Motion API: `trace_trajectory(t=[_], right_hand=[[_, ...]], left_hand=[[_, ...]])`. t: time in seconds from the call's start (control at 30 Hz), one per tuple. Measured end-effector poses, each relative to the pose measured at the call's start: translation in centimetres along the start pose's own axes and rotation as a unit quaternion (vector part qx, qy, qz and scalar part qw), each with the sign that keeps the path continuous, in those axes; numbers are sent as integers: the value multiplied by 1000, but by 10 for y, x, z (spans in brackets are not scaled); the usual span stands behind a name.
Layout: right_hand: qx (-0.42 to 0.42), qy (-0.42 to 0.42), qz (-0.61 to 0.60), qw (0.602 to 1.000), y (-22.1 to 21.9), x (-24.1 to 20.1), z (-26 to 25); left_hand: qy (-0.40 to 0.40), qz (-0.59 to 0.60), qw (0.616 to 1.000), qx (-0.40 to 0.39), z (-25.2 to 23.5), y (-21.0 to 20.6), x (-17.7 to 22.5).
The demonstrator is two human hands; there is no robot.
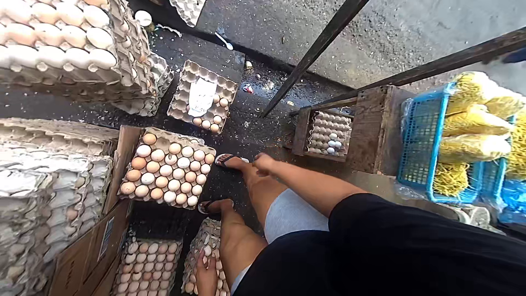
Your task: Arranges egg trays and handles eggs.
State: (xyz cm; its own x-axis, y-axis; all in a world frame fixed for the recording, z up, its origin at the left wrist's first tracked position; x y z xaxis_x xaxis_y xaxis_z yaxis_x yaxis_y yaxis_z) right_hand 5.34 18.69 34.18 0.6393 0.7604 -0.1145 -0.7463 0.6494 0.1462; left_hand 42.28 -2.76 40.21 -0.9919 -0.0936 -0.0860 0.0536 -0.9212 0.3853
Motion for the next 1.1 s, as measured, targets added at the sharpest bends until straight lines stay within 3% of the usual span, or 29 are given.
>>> trace_trajectory(t=[0.1, 0.2, 0.3, 0.4, 0.5, 0.67, 0.8, 0.87, 0.97, 1.1], right_hand=[[-72, 77, 139, 985, -43, -29, 25], [-79, 158, 240, 954, -57, -60, 40], [-54, 216, 262, 939, -56, -81, 46], [-22, 253, 282, 925, -63, -100, 36], [-17, 280, 320, 905, -81, -116, 19], [-67, 322, 374, 867, -138, -130, 6], [-61, 310, 388, 866, -169, -135, -21], [-49, 316, 396, 861, -188, -143, -28], [-43, 353, 389, 850, -225, -166, -36], [-39, 380, 372, 846, -264, -205, -34]], left_hand=[[31, -6, 998, -53, 11, -12, -23], [91, -16, 984, -151, 12, -48, -59], [100, 10, 957, -272, 38, -68, -42], [128, 15, 959, -253, 47, -67, -26], [136, 20, 967, -214, 28, -88, -42], [182, 63, 957, -216, 33, -86, -34], [161, 81, 966, -185, 36, -91, -33], [186, 68, 954, -227, 43, -82, -25], [213, 86, 950, -210, 24, -110, -55], [204, 89, 949, -224, 19, -118, -62]])
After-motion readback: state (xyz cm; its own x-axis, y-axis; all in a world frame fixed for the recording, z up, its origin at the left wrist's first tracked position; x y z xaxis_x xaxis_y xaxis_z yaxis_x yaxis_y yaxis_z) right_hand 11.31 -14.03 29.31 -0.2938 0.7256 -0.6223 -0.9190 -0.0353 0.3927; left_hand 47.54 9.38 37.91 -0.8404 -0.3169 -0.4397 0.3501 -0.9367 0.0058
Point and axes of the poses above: each hand's wrist, its own z-axis away from the middle knuckle, its own y-axis out of the back of the hand, x = y × z, the point moved 6 cm from there along -z, towards the middle knuckle, and after that the axes turned 10 degrees about y, right-handed, at the moved point
